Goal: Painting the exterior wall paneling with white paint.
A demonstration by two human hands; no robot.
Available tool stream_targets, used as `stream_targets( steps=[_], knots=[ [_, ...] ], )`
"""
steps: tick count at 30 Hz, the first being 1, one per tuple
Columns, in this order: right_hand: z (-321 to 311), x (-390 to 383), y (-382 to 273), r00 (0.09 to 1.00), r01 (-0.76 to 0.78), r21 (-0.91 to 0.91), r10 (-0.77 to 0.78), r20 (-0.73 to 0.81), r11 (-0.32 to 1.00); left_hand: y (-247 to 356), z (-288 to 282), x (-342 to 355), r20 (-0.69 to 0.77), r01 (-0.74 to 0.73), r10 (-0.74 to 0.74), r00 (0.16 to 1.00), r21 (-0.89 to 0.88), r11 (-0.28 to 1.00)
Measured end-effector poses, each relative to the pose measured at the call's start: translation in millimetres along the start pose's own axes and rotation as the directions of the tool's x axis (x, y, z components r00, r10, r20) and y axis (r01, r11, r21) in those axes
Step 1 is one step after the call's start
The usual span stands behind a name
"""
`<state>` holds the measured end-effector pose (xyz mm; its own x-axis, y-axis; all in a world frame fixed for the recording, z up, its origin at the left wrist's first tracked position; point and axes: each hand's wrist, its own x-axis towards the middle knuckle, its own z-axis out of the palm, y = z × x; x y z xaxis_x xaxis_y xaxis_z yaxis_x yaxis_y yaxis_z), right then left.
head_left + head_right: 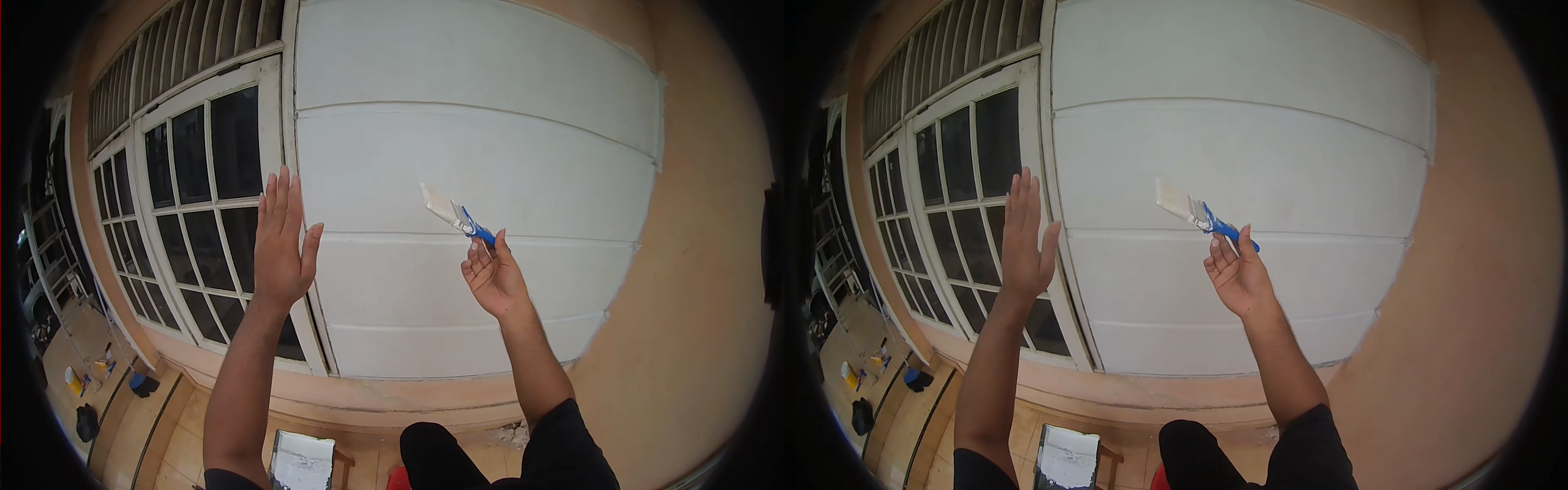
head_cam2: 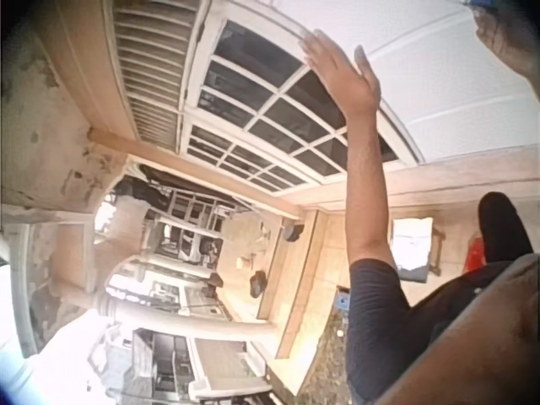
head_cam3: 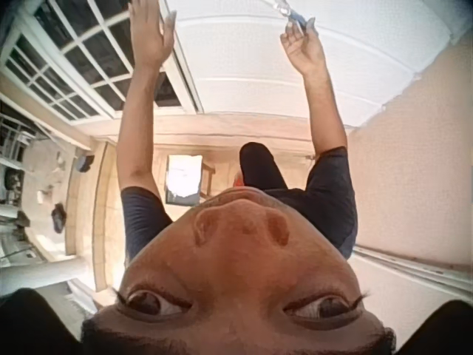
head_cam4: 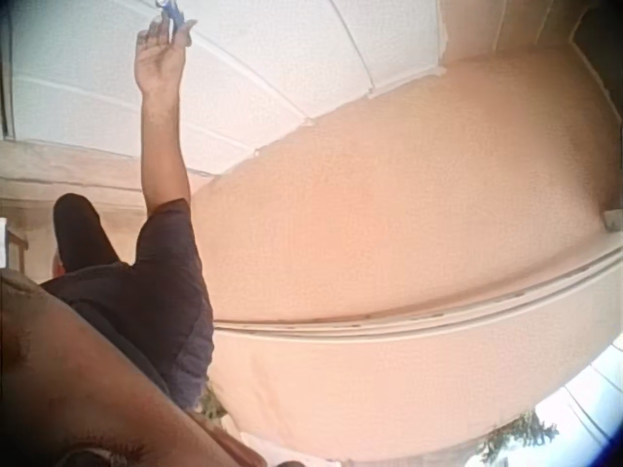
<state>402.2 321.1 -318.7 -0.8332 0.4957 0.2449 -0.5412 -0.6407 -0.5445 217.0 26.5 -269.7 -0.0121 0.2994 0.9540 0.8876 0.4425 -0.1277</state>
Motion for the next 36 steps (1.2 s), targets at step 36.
stream_targets(
  steps=[36],
  knots=[
    [349.9,249.9,-278.3,-0.028,0.535,0.134,0.141,0.990,-0.834,-65.8,80.3,452.7,-0.205,-0.089,0.085,0.975,-0.013,0.996]
  ],
)
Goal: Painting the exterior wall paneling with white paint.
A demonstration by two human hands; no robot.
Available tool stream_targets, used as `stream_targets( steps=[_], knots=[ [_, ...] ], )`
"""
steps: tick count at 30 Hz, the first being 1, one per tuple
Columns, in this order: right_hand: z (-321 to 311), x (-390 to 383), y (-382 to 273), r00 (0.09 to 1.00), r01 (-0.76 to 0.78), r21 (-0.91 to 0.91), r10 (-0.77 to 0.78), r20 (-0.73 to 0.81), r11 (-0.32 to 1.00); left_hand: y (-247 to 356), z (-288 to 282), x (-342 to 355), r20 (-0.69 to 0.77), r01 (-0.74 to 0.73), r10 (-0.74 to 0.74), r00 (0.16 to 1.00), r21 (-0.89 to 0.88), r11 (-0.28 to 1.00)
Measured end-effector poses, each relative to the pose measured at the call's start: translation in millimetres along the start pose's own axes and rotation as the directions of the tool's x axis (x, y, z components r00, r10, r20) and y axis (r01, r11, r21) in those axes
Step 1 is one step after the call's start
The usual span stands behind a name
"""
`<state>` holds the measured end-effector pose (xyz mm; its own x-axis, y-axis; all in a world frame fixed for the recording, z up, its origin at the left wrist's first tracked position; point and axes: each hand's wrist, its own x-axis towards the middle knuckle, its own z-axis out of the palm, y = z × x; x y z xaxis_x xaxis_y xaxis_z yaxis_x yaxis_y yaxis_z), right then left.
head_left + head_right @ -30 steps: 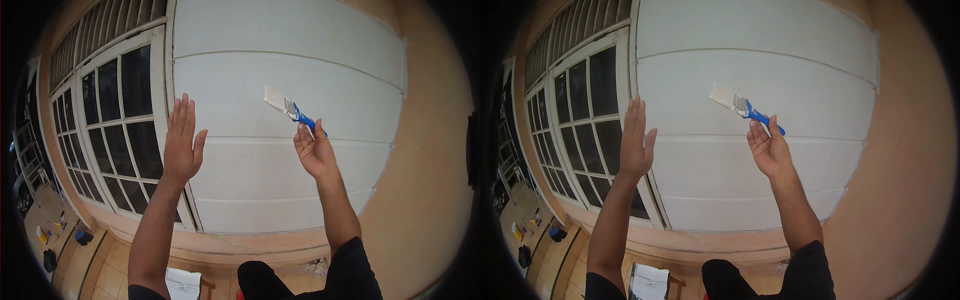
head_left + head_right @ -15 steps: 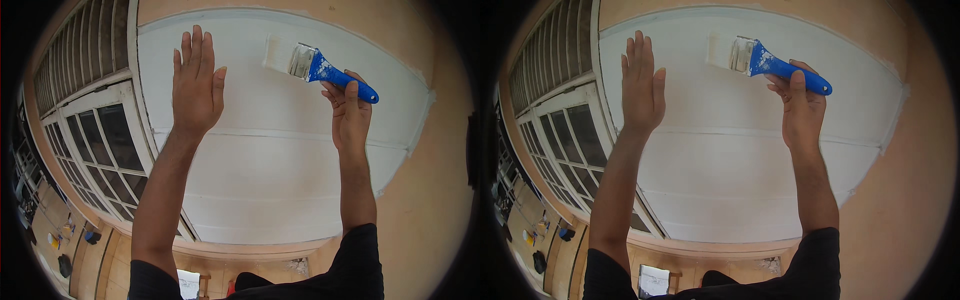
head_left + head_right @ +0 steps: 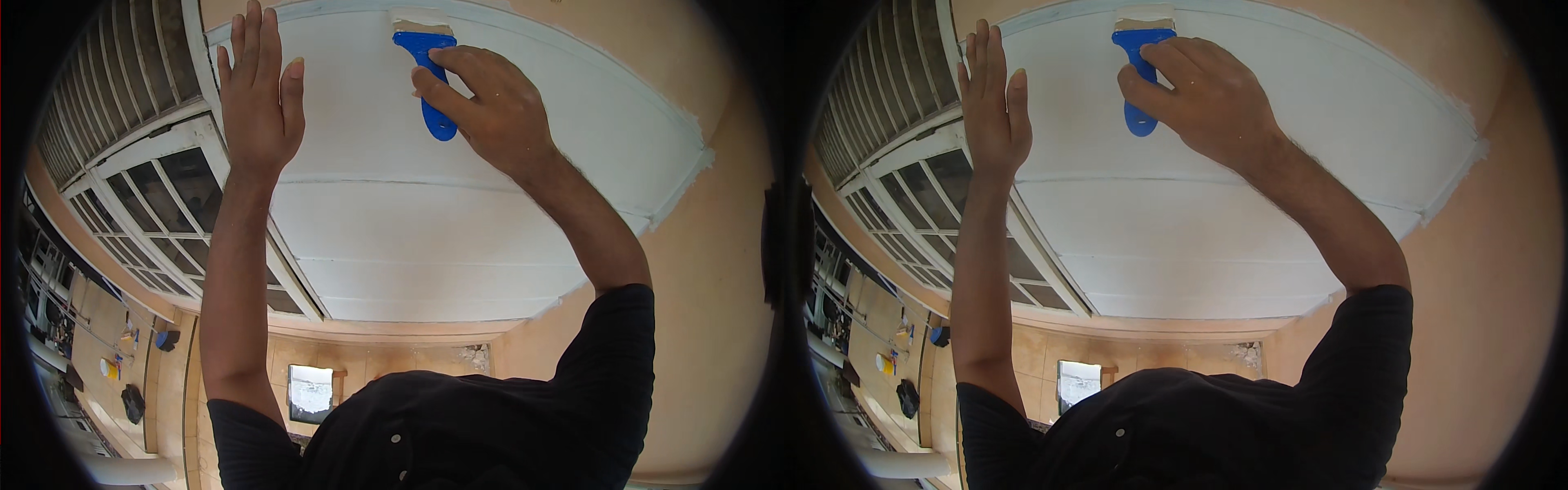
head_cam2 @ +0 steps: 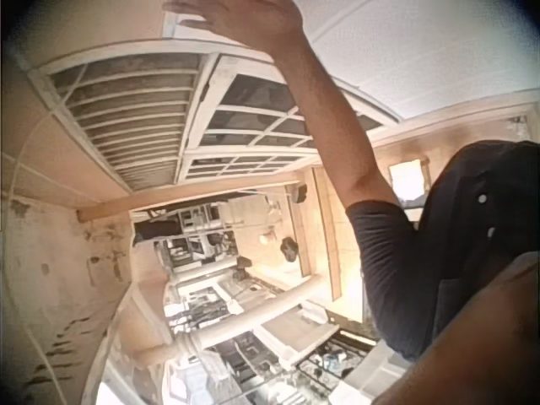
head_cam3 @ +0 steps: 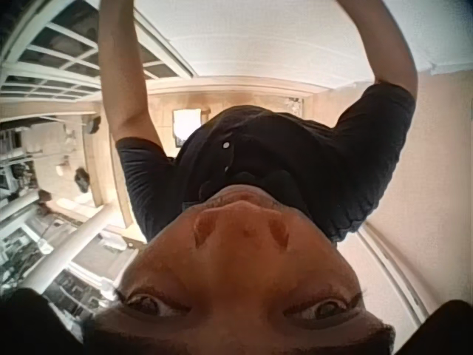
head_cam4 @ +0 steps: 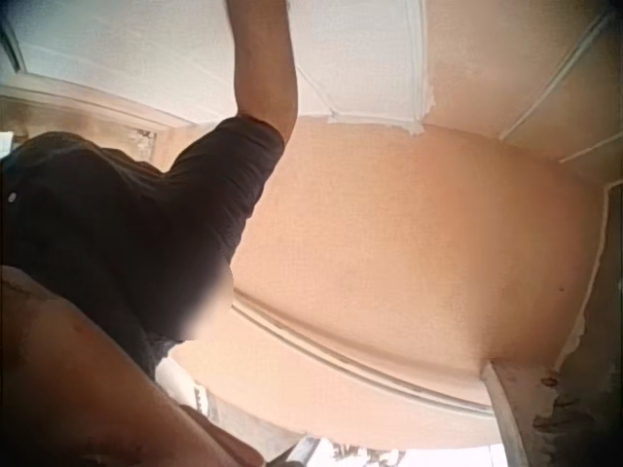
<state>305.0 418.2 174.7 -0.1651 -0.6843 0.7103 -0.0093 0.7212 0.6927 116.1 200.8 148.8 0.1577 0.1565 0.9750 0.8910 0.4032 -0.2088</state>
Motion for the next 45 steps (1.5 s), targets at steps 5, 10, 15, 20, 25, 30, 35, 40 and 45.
stream_targets(
  steps=[5,10,15,20,25,30,35,40,45],
  knots=[
    [18.5,-36.9,-26.3,0.995,0.041,-0.116,-0.030,0.095,0.992,7.3,2.1,-5.1,0.036,-0.001,0.002,0.999,-0.026,1.000],
    [4.7,-97.0,-88.6,0.951,-0.068,0.052,0.049,0.304,0.996,3.3,11.1,-24.6,0.022,-0.002,0.002,1.000,-0.028,1.000],
    [-13.4,-115.0,-109.6,0.807,-0.344,0.200,0.180,0.562,0.917,-0.8,21.3,-36.6,0.034,0.002,0.000,0.999,-0.056,0.998],
    [0.8,-76.1,-54.1,0.570,-0.665,0.179,0.338,0.749,0.725,1.3,23.0,-35.1,0.028,-0.011,0.012,1.000,-0.053,0.999],
    [-27.9,12.1,7.5,0.609,-0.693,0.156,0.455,0.650,0.704,11.7,21.8,-30.4,0.073,-0.015,0.023,0.997,-0.102,0.995],
    [-52.1,28.8,17.4,0.892,-0.401,0.147,0.349,0.287,0.904,20.9,31.3,-27.3,0.081,-0.010,0.023,0.996,-0.153,0.988],
    [-11.0,-34.0,-4.5,0.989,-0.003,-0.116,0.020,0.144,0.993,23.4,44.4,-29.4,0.040,-0.031,0.040,0.998,-0.210,0.977],
    [2.2,-114.0,-89.6,0.938,0.002,0.002,-0.003,0.347,1.000,25.2,49.2,-32.9,-0.004,-0.026,0.026,1.000,-0.237,0.971],
    [-21.6,-99.1,-89.9,0.773,-0.449,0.236,0.242,0.587,0.862,24.1,45.8,-32.1,-0.005,-0.013,0.012,1.000,-0.251,0.968]
  ],
)
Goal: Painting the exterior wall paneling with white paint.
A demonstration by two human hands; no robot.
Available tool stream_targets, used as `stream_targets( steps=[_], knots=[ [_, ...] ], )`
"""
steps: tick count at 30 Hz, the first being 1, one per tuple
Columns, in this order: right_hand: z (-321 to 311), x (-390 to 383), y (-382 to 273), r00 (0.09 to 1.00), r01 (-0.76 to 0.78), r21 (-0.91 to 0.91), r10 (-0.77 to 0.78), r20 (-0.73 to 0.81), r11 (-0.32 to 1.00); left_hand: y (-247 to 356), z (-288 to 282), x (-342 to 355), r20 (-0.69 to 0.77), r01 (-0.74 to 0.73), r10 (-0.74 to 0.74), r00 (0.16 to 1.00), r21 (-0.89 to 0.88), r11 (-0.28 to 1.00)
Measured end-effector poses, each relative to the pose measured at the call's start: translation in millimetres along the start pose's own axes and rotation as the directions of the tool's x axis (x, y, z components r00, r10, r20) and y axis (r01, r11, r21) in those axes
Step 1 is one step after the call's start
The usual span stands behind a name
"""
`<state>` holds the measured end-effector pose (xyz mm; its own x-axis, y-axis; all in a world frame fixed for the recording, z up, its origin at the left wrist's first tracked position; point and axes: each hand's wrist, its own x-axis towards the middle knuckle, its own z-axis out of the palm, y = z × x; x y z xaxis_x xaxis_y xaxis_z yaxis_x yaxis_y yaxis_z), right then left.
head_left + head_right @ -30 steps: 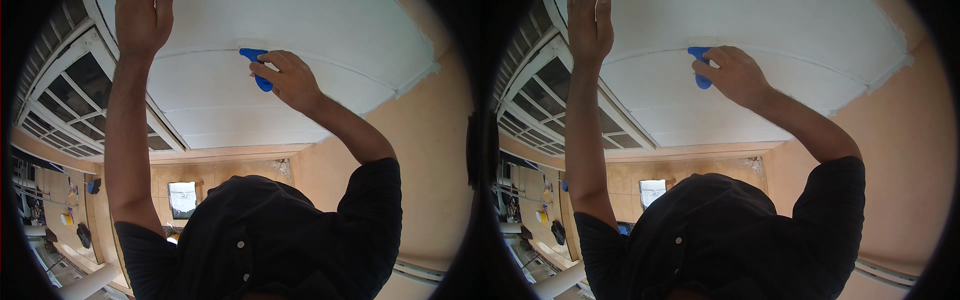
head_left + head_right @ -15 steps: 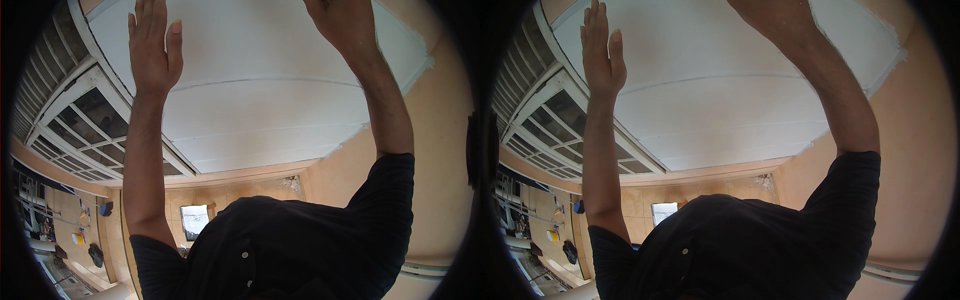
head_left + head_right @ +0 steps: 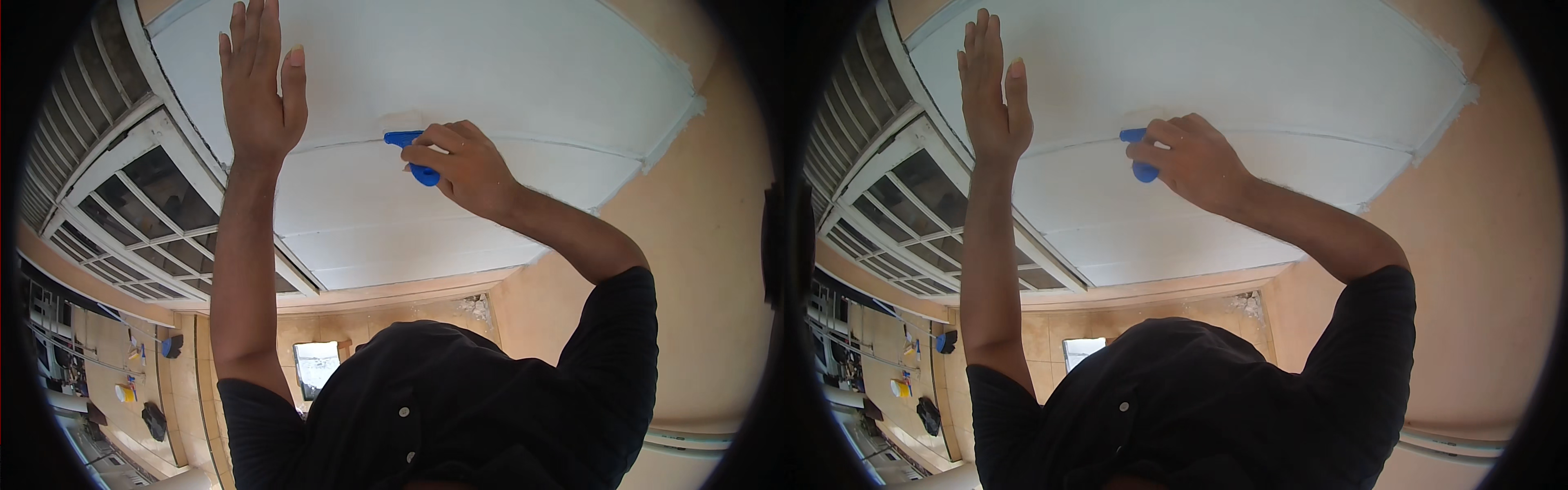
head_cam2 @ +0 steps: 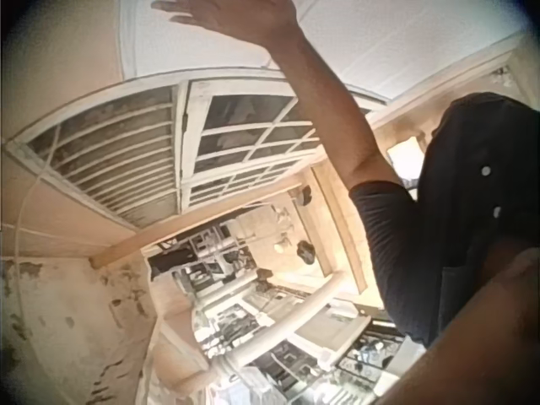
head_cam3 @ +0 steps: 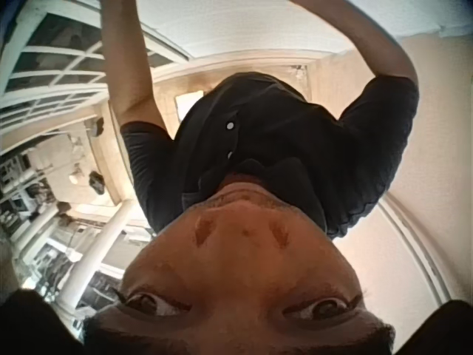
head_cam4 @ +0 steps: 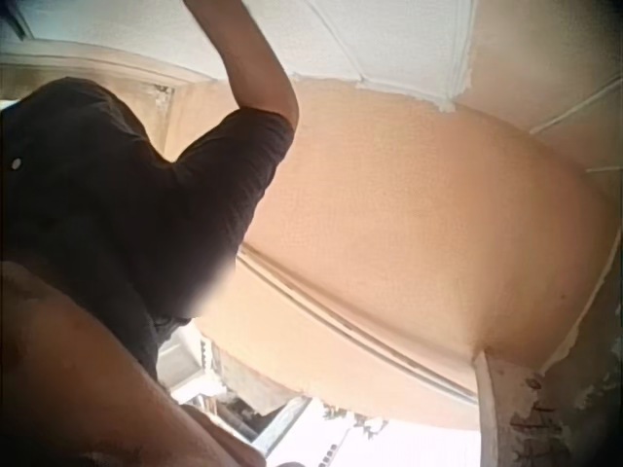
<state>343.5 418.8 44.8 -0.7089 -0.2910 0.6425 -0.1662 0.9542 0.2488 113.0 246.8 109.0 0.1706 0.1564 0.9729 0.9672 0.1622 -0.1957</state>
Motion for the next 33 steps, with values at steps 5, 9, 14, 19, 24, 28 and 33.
stream_targets(
  steps=[5,9,14,19,24,28,33],
  knots=[
    [-60.8,121.4,32.6,0.871,-0.474,0.266,0.403,0.280,0.839,-2.7,-13.7,-4.8,-0.002,0.028,-0.028,1.000,0.019,0.999],
    [-155.1,170.2,26.2,0.912,-0.409,0.078,0.407,0.042,0.909,4.3,-11.4,4.4,-0.030,0.021,-0.021,0.999,-0.001,1.000],
    [-191.8,163.6,19.8,0.966,-0.186,0.093,0.199,-0.164,0.978,1.3,-20.5,6.0,-0.041,-0.004,0.004,0.999,0.021,1.000],
    [-93.2,146.1,12.5,0.908,0.166,-0.525,-0.337,-0.249,0.835,-8.8,-46.6,-7.6,-0.037,0.032,-0.029,0.999,0.085,0.996],
    [41.2,43.4,9.7,0.840,0.334,-0.522,-0.499,-0.213,0.785,2.0,-47.8,0.0,0.022,0.054,-0.057,0.998,0.126,0.991],
    [45.4,11.1,-7.4,0.937,0.278,-0.170,-0.306,-0.170,0.945,0.9,-53.4,-2.8,0.081,0.070,-0.079,0.994,0.107,0.992],
    [-18.5,83.9,2.9,0.968,-0.245,0.363,0.206,0.143,0.899,-4.2,-50.2,-10.4,-0.039,0.033,-0.030,0.999,0.062,0.998]
  ],
)
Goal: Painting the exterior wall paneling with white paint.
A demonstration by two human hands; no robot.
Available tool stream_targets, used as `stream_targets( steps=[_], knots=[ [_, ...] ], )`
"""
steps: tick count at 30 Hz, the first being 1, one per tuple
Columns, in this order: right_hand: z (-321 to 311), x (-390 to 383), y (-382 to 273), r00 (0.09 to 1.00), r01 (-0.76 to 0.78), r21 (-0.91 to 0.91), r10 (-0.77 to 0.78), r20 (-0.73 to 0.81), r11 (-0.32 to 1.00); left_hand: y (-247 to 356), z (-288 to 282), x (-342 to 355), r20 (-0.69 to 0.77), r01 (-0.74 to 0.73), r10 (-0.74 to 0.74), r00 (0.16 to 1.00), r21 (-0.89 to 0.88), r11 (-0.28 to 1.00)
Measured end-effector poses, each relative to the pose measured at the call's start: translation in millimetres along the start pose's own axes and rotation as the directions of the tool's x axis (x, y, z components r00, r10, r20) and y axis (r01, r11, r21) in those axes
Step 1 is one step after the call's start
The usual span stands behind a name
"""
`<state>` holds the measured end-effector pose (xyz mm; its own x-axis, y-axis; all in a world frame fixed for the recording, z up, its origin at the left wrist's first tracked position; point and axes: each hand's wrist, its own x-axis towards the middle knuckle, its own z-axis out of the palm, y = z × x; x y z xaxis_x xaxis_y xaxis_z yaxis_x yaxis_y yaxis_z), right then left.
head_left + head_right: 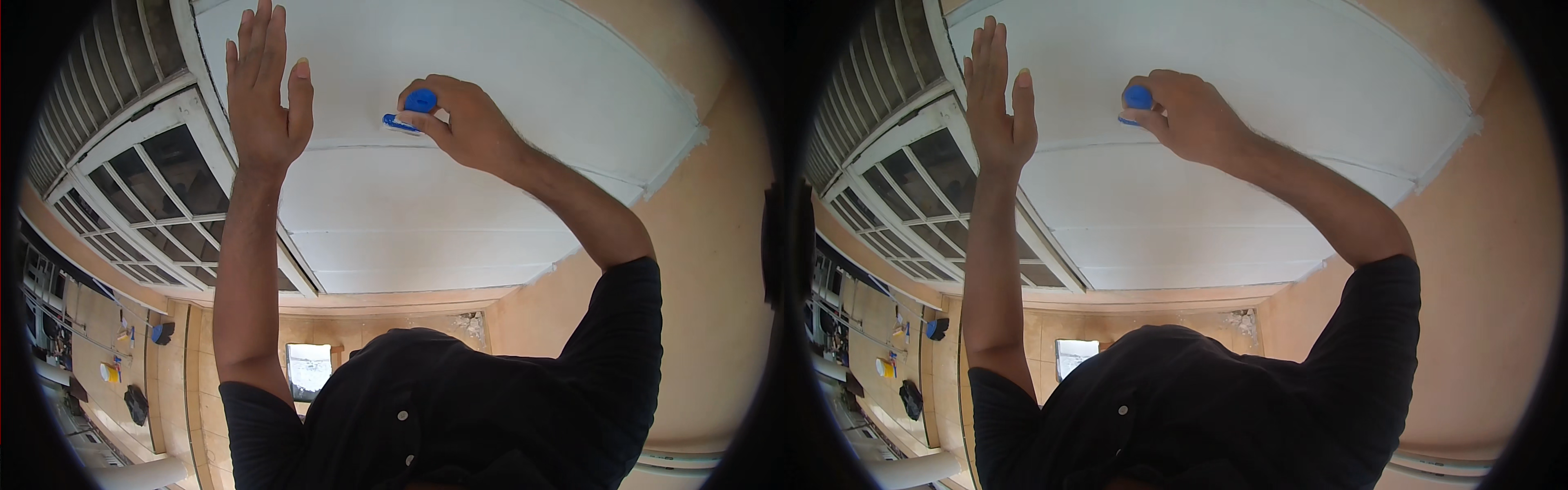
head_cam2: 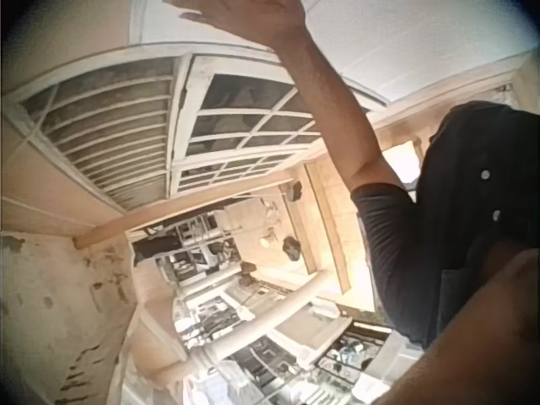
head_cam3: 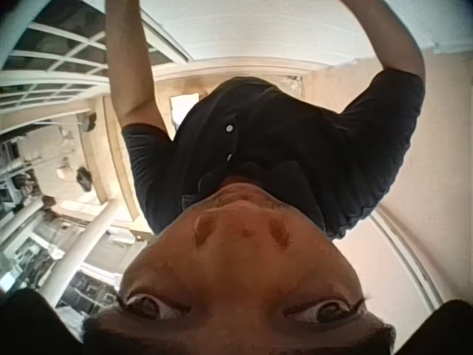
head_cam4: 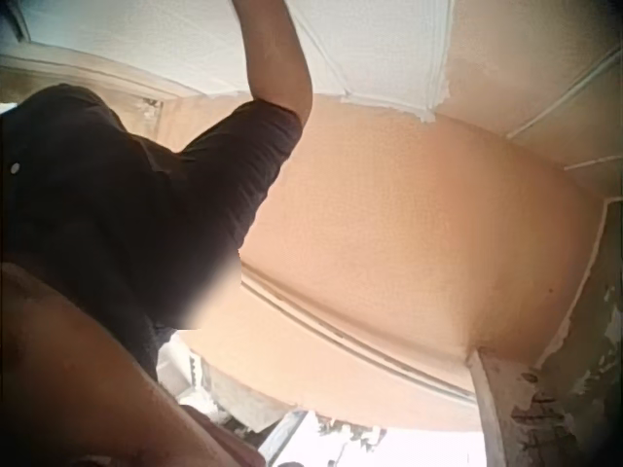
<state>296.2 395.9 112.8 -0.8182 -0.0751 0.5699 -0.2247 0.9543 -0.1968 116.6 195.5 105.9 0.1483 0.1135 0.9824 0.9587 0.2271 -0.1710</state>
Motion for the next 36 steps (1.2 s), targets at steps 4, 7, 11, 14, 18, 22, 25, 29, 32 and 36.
stream_targets(
  steps=[4,7,11,14,18,22,25,29,32,36],
  knots=[
    [-49.3,54.5,0.8,0.988,-0.140,-0.137,0.148,0.044,0.981,-2.4,0.4,2.0,-0.024,-0.005,0.005,1.000,-0.010,1.000],
    [-108.4,83.0,-50.5,0.972,-0.226,-0.142,0.213,-0.102,0.964,-4.4,-4.8,-0.4,-0.010,0.018,-0.018,1.000,-0.011,1.000],
    [-132.3,79.5,-64.0,0.809,0.193,-0.451,-0.402,-0.430,0.871,-2.4,-3.7,2.6,-0.023,0.012,-0.012,1.000,-0.008,1.000],
    [-86.9,61.2,-44.1,0.758,0.258,-0.673,-0.577,-0.304,0.693,0.1,-9.4,0.8,-0.015,0.055,-0.056,0.998,-0.015,0.998],
    [51.7,-15.7,19.1,0.701,0.439,-0.822,-0.711,0.059,0.364,1.8,-10.4,-6.0,-0.017,0.057,-0.057,0.998,-0.024,0.998],
    [83.9,-51.1,15.2,0.876,0.432,-0.485,-0.481,0.026,0.760,0.3,-12.1,-13.7,0.033,0.055,-0.056,0.998,0.021,0.998],
    [33.4,-8.5,7.0,0.997,0.053,-0.111,-0.058,-0.042,0.992,1.0,-4.3,-12.2,0.029,0.041,-0.042,0.999,0.005,0.999],
    [-52.9,70.5,-35.4,0.923,0.174,-0.277,-0.254,-0.289,0.945,3.4,-5.0,-11.9,0.009,0.022,-0.022,1.000,-0.002,1.000],
    [-73.7,73.4,-54.0,0.714,0.277,-0.632,-0.595,-0.369,0.724,7.4,-4.2,-10.9,-0.002,0.044,-0.044,0.999,-0.032,0.999],
    [8.1,41.0,-14.5,0.706,0.279,-0.866,-0.700,-0.109,0.416,4.3,-6.8,-15.7,-0.017,0.078,-0.078,0.997,-0.044,0.996]
  ],
)
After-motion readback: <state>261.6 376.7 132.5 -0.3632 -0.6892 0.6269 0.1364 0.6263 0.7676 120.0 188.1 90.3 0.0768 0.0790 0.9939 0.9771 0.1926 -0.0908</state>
